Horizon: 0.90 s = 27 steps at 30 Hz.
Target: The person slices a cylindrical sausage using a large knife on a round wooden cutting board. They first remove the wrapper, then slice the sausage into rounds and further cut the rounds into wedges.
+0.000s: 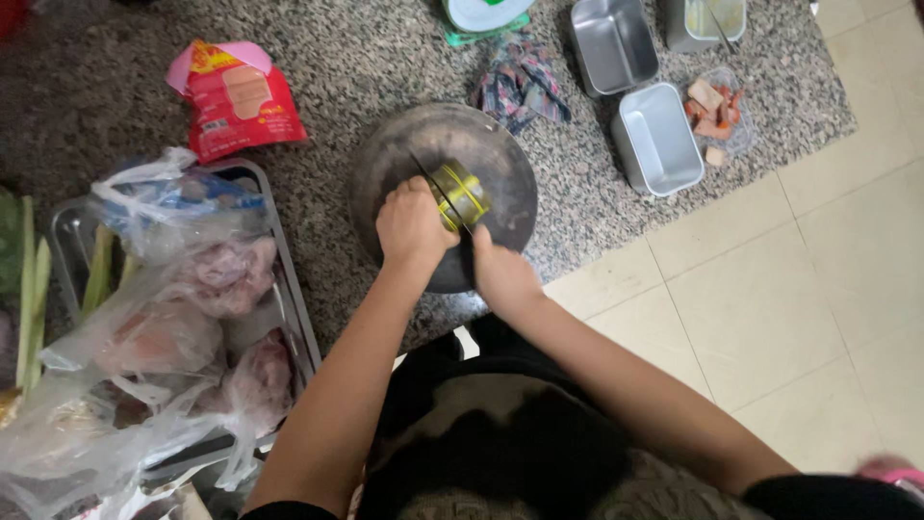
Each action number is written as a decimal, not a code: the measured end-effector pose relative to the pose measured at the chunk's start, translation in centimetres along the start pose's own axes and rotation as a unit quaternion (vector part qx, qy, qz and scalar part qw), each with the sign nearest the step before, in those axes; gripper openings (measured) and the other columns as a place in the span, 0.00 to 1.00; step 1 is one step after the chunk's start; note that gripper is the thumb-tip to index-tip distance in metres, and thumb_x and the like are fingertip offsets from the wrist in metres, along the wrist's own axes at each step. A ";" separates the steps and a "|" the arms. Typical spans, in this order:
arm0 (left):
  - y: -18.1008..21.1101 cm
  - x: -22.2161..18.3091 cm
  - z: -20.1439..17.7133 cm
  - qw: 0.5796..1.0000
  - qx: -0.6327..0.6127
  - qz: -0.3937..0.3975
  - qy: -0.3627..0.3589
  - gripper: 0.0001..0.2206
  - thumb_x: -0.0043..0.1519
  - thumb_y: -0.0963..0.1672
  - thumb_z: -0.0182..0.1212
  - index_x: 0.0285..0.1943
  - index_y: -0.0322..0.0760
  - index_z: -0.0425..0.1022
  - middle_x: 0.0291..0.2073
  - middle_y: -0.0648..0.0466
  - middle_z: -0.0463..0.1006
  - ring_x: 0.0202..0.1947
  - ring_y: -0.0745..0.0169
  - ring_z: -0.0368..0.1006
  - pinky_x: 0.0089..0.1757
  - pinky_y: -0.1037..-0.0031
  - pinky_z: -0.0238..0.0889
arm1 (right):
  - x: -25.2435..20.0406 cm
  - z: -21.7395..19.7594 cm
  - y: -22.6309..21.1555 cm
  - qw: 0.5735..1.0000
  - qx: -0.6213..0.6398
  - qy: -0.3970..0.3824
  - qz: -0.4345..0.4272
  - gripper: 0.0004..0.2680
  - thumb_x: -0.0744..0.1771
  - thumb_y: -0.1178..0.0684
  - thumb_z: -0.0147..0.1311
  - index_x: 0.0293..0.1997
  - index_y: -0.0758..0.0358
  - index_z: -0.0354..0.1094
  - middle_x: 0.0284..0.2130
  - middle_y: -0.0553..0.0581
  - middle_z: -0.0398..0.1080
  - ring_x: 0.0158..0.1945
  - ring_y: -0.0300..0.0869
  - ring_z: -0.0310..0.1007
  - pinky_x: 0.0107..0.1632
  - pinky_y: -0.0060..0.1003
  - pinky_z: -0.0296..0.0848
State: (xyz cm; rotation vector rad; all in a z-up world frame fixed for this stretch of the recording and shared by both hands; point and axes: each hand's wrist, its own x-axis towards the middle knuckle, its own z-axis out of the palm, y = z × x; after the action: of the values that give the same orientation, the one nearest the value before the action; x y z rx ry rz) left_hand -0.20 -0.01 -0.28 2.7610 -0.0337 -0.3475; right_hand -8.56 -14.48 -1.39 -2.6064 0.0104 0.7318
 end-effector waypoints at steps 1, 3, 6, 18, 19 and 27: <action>0.1 0.0 0.1 1.000 -0.004 -0.001 -0.001 0.34 0.35 0.49 0.84 0.47 0.34 0.71 0.45 0.44 0.79 0.48 0.45 0.76 0.48 0.61 0.72 | 1.4 0.2 -0.5 1.000 0.003 0.012 -0.002 0.15 0.66 0.59 0.42 0.59 0.67 0.49 0.35 0.74 0.75 0.39 0.68 0.77 0.43 0.62 0.73; 0.1 -0.5 0.1 1.000 -0.015 -0.007 0.000 0.33 0.36 0.50 0.84 0.47 0.34 0.71 0.45 0.44 0.79 0.48 0.44 0.76 0.48 0.60 0.72 | 2.7 0.4 -0.6 0.999 0.000 0.032 -0.011 0.13 0.68 0.59 0.41 0.58 0.66 0.51 0.35 0.74 0.75 0.40 0.68 0.77 0.43 0.62 0.73; -0.2 -0.3 -0.6 0.999 -0.030 -0.017 0.009 0.33 0.36 0.50 0.84 0.47 0.34 0.72 0.45 0.44 0.79 0.49 0.44 0.76 0.48 0.59 0.71 | 2.9 0.3 -0.8 0.999 -0.009 0.044 -0.021 0.09 0.68 0.58 0.42 0.54 0.66 0.53 0.35 0.74 0.75 0.40 0.68 0.77 0.44 0.62 0.73; -7.0 -3.1 -3.5 0.963 -0.261 -0.033 0.060 0.33 0.39 0.50 0.82 0.53 0.35 0.74 0.47 0.44 0.80 0.49 0.45 0.78 0.50 0.61 0.71 | -7.7 -0.7 2.5 0.998 -0.052 0.003 0.037 0.13 0.67 0.55 0.43 0.57 0.65 0.52 0.29 0.74 0.74 0.34 0.69 0.76 0.40 0.64 0.72; -8.6 -3.4 -3.8 0.962 -0.260 -0.028 0.076 0.34 0.39 0.50 0.82 0.54 0.34 0.73 0.48 0.43 0.79 0.50 0.45 0.78 0.50 0.61 0.70 | -8.0 -1.3 2.3 0.998 -0.050 0.012 0.035 0.10 0.68 0.54 0.42 0.53 0.65 0.53 0.28 0.74 0.74 0.33 0.69 0.75 0.39 0.65 0.72; -15.1 -2.3 -6.0 0.981 -0.115 -0.038 0.151 0.42 0.36 0.49 0.85 0.60 0.31 0.69 0.53 0.39 0.68 0.57 0.37 0.65 0.55 0.55 0.63 | -7.9 -4.8 -3.1 0.985 0.099 0.121 -0.070 0.08 0.69 0.54 0.50 0.42 0.67 0.54 0.20 0.74 0.71 0.26 0.69 0.72 0.31 0.63 0.68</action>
State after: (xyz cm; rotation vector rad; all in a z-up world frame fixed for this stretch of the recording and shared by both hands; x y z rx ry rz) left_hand -1.32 16.36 0.40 2.5592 0.1768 0.0499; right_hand -12.62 -14.47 7.48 -2.4592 -0.0266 0.3423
